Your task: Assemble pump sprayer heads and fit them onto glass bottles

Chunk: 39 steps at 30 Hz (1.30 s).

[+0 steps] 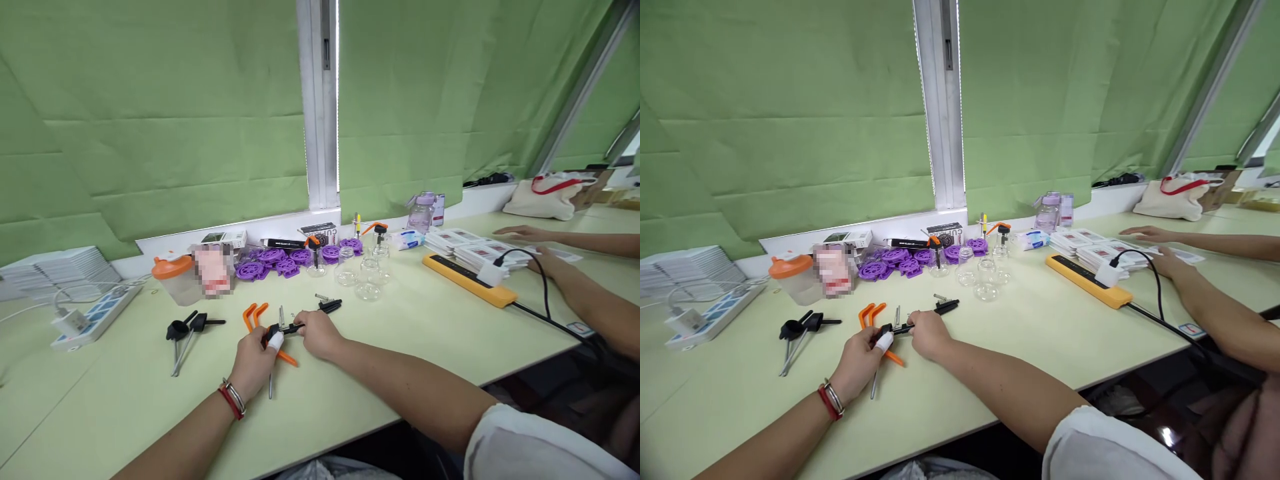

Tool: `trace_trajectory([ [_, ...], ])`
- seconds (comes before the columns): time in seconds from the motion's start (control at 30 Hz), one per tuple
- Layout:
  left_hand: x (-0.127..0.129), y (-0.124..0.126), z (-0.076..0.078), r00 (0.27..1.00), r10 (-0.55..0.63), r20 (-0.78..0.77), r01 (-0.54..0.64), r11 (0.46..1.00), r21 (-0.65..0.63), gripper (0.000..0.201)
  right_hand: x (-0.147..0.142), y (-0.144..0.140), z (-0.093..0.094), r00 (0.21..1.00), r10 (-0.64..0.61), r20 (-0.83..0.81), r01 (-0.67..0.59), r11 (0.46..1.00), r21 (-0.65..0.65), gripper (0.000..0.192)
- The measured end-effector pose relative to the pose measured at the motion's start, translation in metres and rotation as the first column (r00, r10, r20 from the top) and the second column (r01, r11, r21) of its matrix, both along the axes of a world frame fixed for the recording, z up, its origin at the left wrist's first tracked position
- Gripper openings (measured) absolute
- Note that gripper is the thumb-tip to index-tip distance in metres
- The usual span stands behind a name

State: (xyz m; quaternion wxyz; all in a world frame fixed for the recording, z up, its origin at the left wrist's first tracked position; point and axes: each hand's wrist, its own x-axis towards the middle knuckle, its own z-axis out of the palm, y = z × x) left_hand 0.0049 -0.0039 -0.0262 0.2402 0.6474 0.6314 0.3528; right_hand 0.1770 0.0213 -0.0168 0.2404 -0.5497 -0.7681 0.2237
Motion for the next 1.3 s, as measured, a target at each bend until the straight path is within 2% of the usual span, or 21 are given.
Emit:
trace_trajectory([
  [0.2,-0.002,0.001,-0.002,0.998,-0.002,-0.059,0.003,1.000,0.027,0.027,0.002,0.000,0.000,1.000,-0.016,-0.021,0.016,1.000,0.002,0.029],
  [0.53,0.003,-0.002,0.009,0.980,0.001,-0.200,0.008,0.999,0.048,0.022,0.002,0.000,-0.001,1.000,0.014,-0.009,-0.014,1.000,0.019,0.026],
  [0.87,0.004,-0.005,0.011,0.982,0.003,-0.187,0.003,0.999,0.033,0.022,0.002,-0.001,-0.004,1.000,0.018,-0.015,-0.018,1.000,0.015,0.023],
  [1.3,0.002,-0.005,0.008,0.982,-0.051,-0.180,0.066,0.995,0.077,0.023,0.003,0.004,-0.009,0.997,0.019,-0.073,-0.019,1.000,0.005,0.032],
])
